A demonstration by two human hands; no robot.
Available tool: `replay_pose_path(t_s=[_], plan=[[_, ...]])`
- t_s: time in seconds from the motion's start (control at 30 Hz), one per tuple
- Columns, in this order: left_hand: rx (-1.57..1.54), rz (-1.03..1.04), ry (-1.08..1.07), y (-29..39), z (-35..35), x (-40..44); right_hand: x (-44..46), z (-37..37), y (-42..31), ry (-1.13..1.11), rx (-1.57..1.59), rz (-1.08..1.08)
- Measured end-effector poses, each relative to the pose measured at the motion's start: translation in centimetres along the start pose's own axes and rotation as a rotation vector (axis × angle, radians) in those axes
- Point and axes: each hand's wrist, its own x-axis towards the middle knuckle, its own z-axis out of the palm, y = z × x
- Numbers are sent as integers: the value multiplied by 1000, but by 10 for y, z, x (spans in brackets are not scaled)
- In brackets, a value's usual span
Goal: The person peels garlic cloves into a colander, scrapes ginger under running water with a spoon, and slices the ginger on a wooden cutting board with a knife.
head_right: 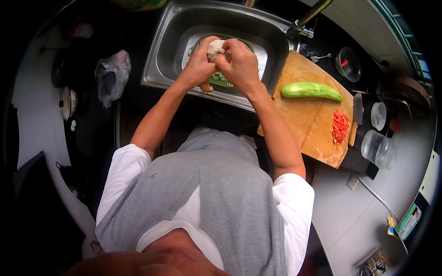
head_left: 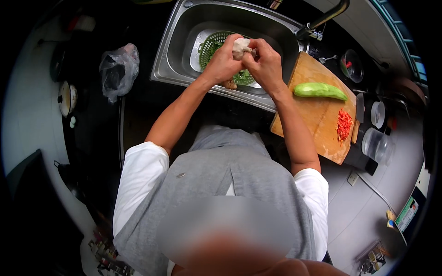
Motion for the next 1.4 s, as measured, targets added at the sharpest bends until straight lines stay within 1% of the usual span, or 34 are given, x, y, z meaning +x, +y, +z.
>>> replay_pose_path(t_s=[0.03,0.07,0.13,0.2,0.23,0.27,0.33,0.37,0.43,0.47,0.53,0.57,0.6,0.67,0.7,0.73,0.8,0.83,0.87,0.93,0.97,1.0,1.07,1.1,1.13,1.2,1.23,1.3,1.33,1.4], plan=[[-30,-58,-28,2,0,-1,0,0,1,-19,-51,21],[-23,-62,-20,5,0,-1,1,-1,3,-36,-103,39],[-6,-101,-36,9,0,-1,3,-4,3,-70,-110,45],[27,-99,-12,4,4,2,5,-9,1,-42,-202,-202],[0,-59,25,-6,8,5,6,-7,2,-13,-143,-131],[-27,-20,63,-6,10,6,7,-7,3,-19,-140,-131],[3,-49,89,-2,16,6,10,-7,6,-17,-132,-56],[33,-73,109,3,17,5,11,-7,7,-20,-132,-57],[21,-84,117,6,20,5,13,-4,13,20,-86,200],[10,-92,121,8,21,4,14,-5,21,18,-86,199],[16,-70,109,15,23,0,15,-11,42,133,437,423],[20,-51,97,17,24,-1,13,-17,41,67,550,426],[20,-56,97,14,24,1,11,-20,41,65,552,431],[-263,-69,102,4,24,7,10,-28,37,-141,534,247],[-149,-47,90,1,23,8,12,-34,24,-173,411,178],[-152,-50,84,-2,23,10,15,-34,26,-170,409,184],[-93,-44,44,0,22,12,18,-34,30,-187,303,78],[-52,-53,32,3,19,12,18,-34,28,-222,417,147],[-52,-51,31,8,16,13,19,-33,31,-220,415,146],[14,-104,-61,15,10,16,21,-31,41,-251,516,210],[-16,-77,-106,12,6,20,25,-31,40,-266,460,160],[-16,-65,-103,11,3,21,29,-35,39,-264,454,150],[-115,-115,-198,15,-2,17,35,-47,29,-415,267,23],[-128,-143,-236,19,-5,16,38,-50,22,-393,92,-212],[-128,-135,-232,20,-5,16,37,-48,21,-399,104,-196],[-229,-151,-265,20,-4,14,36,-46,20,-338,43,-253],[-257,-127,-251,21,-2,15,36,-42,20,-340,41,-256],[-251,-168,-236,19,-4,15,32,-33,20,-155,15,-203],[-239,-207,-226,18,-6,17,30,-28,21,-159,14,-204],[-231,-195,-231,9,-10,17,24,-18,23,-68,27,-152]])
